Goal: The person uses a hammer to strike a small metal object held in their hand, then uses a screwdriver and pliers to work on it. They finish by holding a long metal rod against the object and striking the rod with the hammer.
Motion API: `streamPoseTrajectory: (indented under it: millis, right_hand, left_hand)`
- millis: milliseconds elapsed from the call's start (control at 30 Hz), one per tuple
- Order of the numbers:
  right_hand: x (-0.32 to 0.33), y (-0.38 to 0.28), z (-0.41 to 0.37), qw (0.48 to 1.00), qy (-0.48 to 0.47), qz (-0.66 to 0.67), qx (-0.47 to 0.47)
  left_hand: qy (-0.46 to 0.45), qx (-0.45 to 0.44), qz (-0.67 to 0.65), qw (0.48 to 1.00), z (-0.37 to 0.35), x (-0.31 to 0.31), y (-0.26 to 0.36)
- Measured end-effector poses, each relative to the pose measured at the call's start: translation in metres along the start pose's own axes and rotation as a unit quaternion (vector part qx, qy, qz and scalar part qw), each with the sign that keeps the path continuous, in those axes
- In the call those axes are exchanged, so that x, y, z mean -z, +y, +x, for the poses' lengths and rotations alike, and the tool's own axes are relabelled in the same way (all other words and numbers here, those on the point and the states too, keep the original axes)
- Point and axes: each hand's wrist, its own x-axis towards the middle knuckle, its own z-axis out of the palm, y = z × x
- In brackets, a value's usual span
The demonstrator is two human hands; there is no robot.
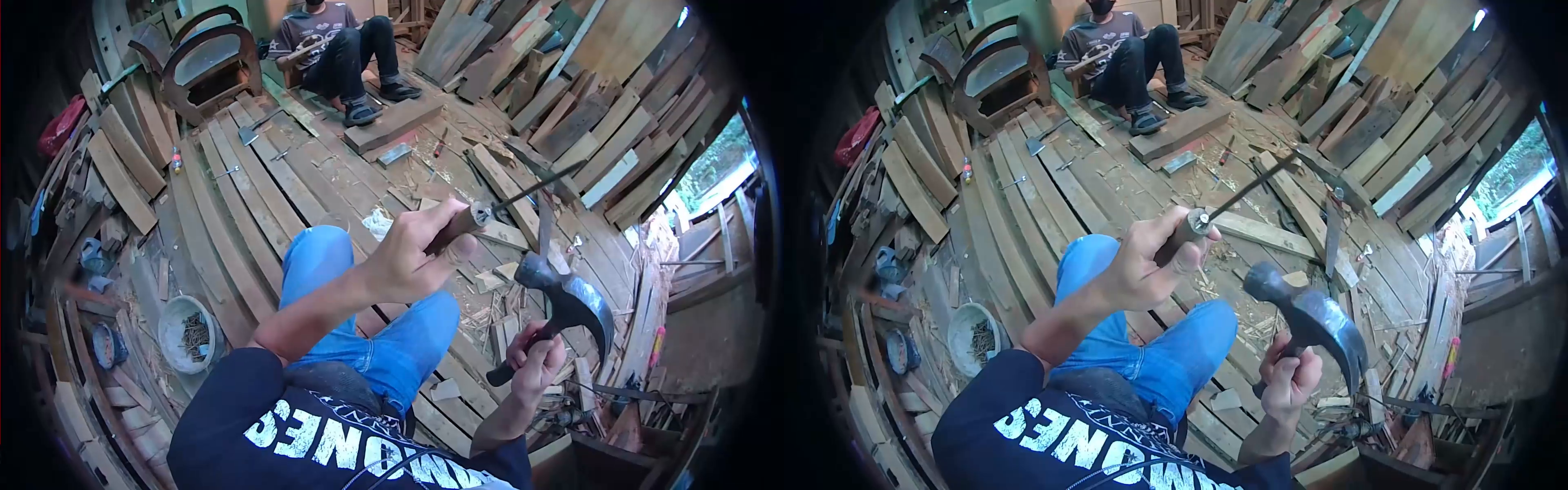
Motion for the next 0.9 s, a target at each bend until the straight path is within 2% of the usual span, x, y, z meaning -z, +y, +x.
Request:
streamPoseTrajectory:
  millis: [67, 133, 267, 433, 533, 600, 633, 733, 767, 800, 867, 900]
  right_hand:
    - [-0.004, -0.001, 0.001, 1.0, 0.024, 0.01, -0.005]
    - [-0.011, -0.001, 0.01, 0.998, -0.022, -0.045, 0.03]
    - [-0.016, 0.024, 0.018, 0.995, -0.048, -0.088, 0.013]
    - [-0.041, 0.049, 0.022, 0.998, 0.021, -0.055, -0.031]
    - [-0.043, 0.065, 0.031, 0.99, -0.007, -0.126, -0.058]
    - [-0.051, 0.063, 0.046, 0.979, 0.008, -0.183, -0.086]
    - [-0.054, 0.067, 0.051, 0.98, 0.017, -0.177, -0.094]
    - [-0.061, 0.075, 0.062, 0.968, 0.036, -0.22, -0.119]
    - [-0.061, 0.08, 0.066, 0.967, 0.025, -0.228, -0.109]
    - [-0.058, 0.081, 0.068, 0.957, 0.006, -0.241, -0.16]
    - [-0.067, 0.089, 0.074, 0.94, 0.023, -0.285, -0.185]
    - [-0.068, 0.093, 0.073, 0.936, 0.028, -0.286, -0.204]
  left_hand:
    - [0.015, 0.013, -0.012, 1.0, 0.001, -0.004, -0.011]
    - [0.053, -0.015, 0.03, 0.998, -0.003, -0.005, -0.029]
    - [0.029, -0.018, 0.071, 0.997, -0.011, 0.005, -0.057]
    - [-0.023, 0.047, 0.045, 0.998, -0.007, 0.016, -0.097]
    - [-0.012, 0.01, 0.001, 1.0, -0.01, 0.008, -0.151]
    - [0.0, 0.067, -0.125, 0.99, -0.015, 0.002, -0.181]
    - [-0.06, 0.129, -0.164, 0.976, -0.016, 0.009, -0.191]
    - [-0.01, 0.147, -0.252, 0.957, -0.024, -0.009, -0.226]
    - [-0.024, 0.171, -0.305, 0.937, -0.028, -0.011, -0.233]
    - [-0.022, 0.183, -0.313, 0.932, -0.026, -0.013, -0.234]
    - [-0.022, 0.06, -0.271, 0.96, -0.02, -0.02, -0.236]
    - [-0.025, 0.075, -0.281, 0.956, -0.017, -0.023, -0.237]
